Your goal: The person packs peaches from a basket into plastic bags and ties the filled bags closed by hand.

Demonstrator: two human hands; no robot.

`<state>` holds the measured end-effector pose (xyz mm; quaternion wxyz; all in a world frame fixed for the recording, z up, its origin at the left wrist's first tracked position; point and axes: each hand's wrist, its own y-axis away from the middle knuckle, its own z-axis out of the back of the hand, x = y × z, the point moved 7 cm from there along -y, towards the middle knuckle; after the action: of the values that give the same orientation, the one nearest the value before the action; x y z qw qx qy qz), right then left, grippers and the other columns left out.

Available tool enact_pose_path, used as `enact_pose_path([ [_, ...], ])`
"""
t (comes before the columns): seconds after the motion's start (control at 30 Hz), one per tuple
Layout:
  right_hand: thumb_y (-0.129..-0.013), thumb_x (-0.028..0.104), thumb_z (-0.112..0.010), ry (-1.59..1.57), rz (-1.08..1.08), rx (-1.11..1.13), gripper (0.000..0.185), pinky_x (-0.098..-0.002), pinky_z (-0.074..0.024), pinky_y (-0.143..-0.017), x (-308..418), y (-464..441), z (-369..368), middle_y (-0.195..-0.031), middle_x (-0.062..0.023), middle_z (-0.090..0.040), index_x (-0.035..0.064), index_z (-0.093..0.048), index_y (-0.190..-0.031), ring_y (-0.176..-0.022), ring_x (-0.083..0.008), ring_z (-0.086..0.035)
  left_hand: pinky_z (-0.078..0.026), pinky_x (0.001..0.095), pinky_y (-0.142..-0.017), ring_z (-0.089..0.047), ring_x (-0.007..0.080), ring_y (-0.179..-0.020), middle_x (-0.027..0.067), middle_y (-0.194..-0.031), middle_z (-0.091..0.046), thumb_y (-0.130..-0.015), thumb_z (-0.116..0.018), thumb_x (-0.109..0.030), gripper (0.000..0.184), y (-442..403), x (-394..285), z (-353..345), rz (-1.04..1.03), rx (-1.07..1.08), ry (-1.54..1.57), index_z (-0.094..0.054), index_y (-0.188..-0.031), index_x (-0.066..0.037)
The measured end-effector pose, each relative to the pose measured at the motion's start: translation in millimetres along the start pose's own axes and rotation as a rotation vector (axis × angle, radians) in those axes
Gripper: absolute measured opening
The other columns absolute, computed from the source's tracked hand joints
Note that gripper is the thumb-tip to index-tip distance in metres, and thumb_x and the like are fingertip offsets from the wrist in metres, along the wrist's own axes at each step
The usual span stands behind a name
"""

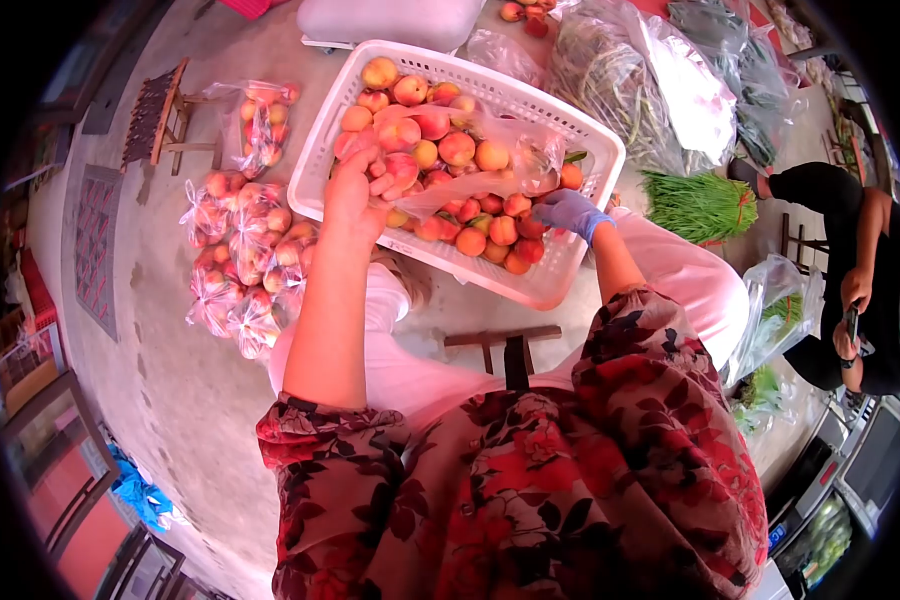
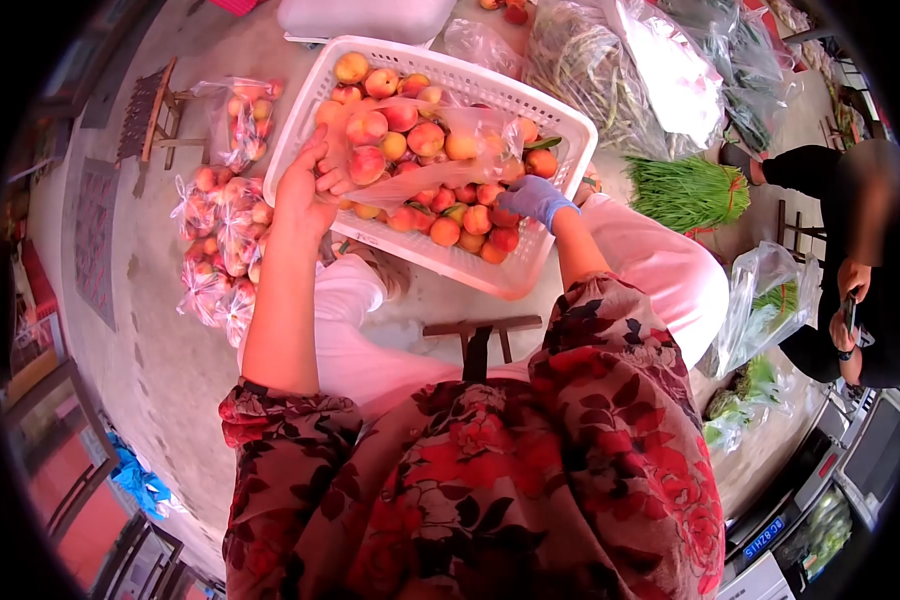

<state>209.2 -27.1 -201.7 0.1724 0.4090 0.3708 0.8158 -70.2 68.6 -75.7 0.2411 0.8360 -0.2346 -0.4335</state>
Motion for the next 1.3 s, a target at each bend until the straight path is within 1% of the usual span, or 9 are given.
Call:
enact_pose_path([
  [0.07, -0.075, 0.039, -0.057, 0.673, -0.01, -0.16, 0.048, -0.04, -0.047, -0.078, -9, -20, -17, -0.104, -0.0169, -0.058, 0.0029, -0.055, -0.107, -0.094, -0.0309, -0.058, -0.023, 0.0235, -0.042, -0.029, 0.0081, -0.043, -0.0003, -0.061, -0.037, -0.085, -0.043, -0.006, 0.008, -1, 6, -6, 0.019, -0.02, 0.007, -0.044, -0.077, -0.009],
  [0.23, -0.067, 0.043, -0.063, 0.862, -0.149, -0.305, 0.06, -0.0475, -0.0269, -0.096, -26, -34, -39, -0.136, -0.021, -0.024, 0.0168, -0.051, -0.119, -0.114, -0.0441, -0.033, -0.024, 0.0234, -0.042, -0.03, 0.0085, -0.044, 0.0002, -0.062, -0.037, -0.085, -0.044, -0.005, 0.004, -4, 9, -25, 0.03, 0.055, 0.062, -0.044, -0.081, -0.007],
  [0.53, -0.066, 0.037, -0.066, 0.737, -0.286, -0.263, 0.062, -0.0403, -0.0403, -0.085, -47, -69, -44, -0.136, -0.0202, -0.017, 0.006, -0.051, -0.118, -0.113, -0.0444, -0.033, -0.026, 0.023, -0.042, -0.031, 0.0079, -0.044, -0.0003, -0.063, -0.037, -0.085, -0.044, -0.005, 0.003, -14, 1, -20, 0.017, -0.025, -0.007, -0.044, -0.082, -0.006],
  [0.63, -0.068, 0.029, -0.064, 0.741, -0.054, -0.128, 0.049, -0.0355, -0.0417, -0.084, -15, -47, -42, -0.113, -0.0176, -0.048, 0.0037, -0.057, -0.109, -0.103, -0.0327, -0.048, -0.027, 0.0235, -0.042, -0.031, 0.0079, -0.044, -0.0001, -0.063, -0.038, -0.084, -0.044, -0.005, 0.003, -11, -1, -16, 0.018, -0.013, -0.02, -0.045, -0.081, -0.006],
  [0.77, -0.066, 0.027, -0.067, -0.207, 0.1, 0.44, 0.044, -0.0283, -0.0435, -0.081, 6, 5, -49, -0.09, -0.0101, -0.061, 0.0022, -0.06, -0.102, -0.092, -0.0199, -0.056, -0.028, 0.0238, -0.042, -0.031, 0.0078, -0.044, -0.0002, -0.063, -0.038, -0.084, -0.044, -0.006, 0.003, -10, 2, -5, 0.029, -0.003, -0.043, -0.047, -0.083, -0.006],
  [0.9, -0.068, 0.032, -0.068, -0.785, 0.615, 0.622, 0.058, -0.0291, -0.0424, -0.087, 66, 49, -38, -0.105, -0.0096, -0.057, -0.0031, -0.052, -0.111, -0.096, -0.0189, -0.055, -0.029, 0.0238, -0.041, -0.031, 0.0077, -0.044, -0.0008, -0.064, -0.039, -0.084, -0.045, -0.006, 0.002, 3, 6, -6, 0.032, -0.007, -0.051, -0.047, -0.084, -0.008],
  [1.0, -0.068, 0.034, -0.07, -1.311, 0.679, 0.494, 0.071, -0.0314, -0.0427, -0.09, 148, 81, -24, -0.117, -0.0133, -0.051, -0.0039, -0.042, -0.121, -0.1, -0.0201, -0.054, -0.024, 0.0214, -0.044, -0.028, 0.006, -0.044, -0.004, -0.059, -0.036, -0.084, -0.042, -0.006, 0.039, -14, 19, 16, 0.093, 0.087, -0.031, -0.039, -0.123, -0.011],
  [1.1, -0.067, 0.035, -0.072, -1.098, 0.487, 0.085, 0.07, -0.0303, -0.0431, -0.087, 147, 9, -42, -0.119, -0.0148, -0.049, -0.0043, -0.046, -0.118, -0.104, -0.0234, -0.051, -0.027, 0.0235, -0.041, -0.031, 0.0073, -0.044, -0.0023, -0.063, -0.039, -0.082, -0.047, -0.007, 0.002, 4, 11, 6, 0.032, -0.02, -0.042, -0.046, -0.082, -0.009],
  [1.3, -0.07, 0.028, -0.07, -0.204, 0.312, -0.859, 0.047, -0.0283, -0.0471, -0.072, 140, -13, -52, -0.095, -0.0158, -0.057, 0.0025, -0.057, -0.107, -0.082, -0.0238, -0.058, -0.025, 0.0226, -0.043, -0.029, 0.0067, -0.043, -0.0031, -0.059, -0.035, -0.083, -0.045, -0.006, 0.018, -1, -6, -3, 0.036, 0.052, 0.049, -0.048, -0.101, -0.011],
])
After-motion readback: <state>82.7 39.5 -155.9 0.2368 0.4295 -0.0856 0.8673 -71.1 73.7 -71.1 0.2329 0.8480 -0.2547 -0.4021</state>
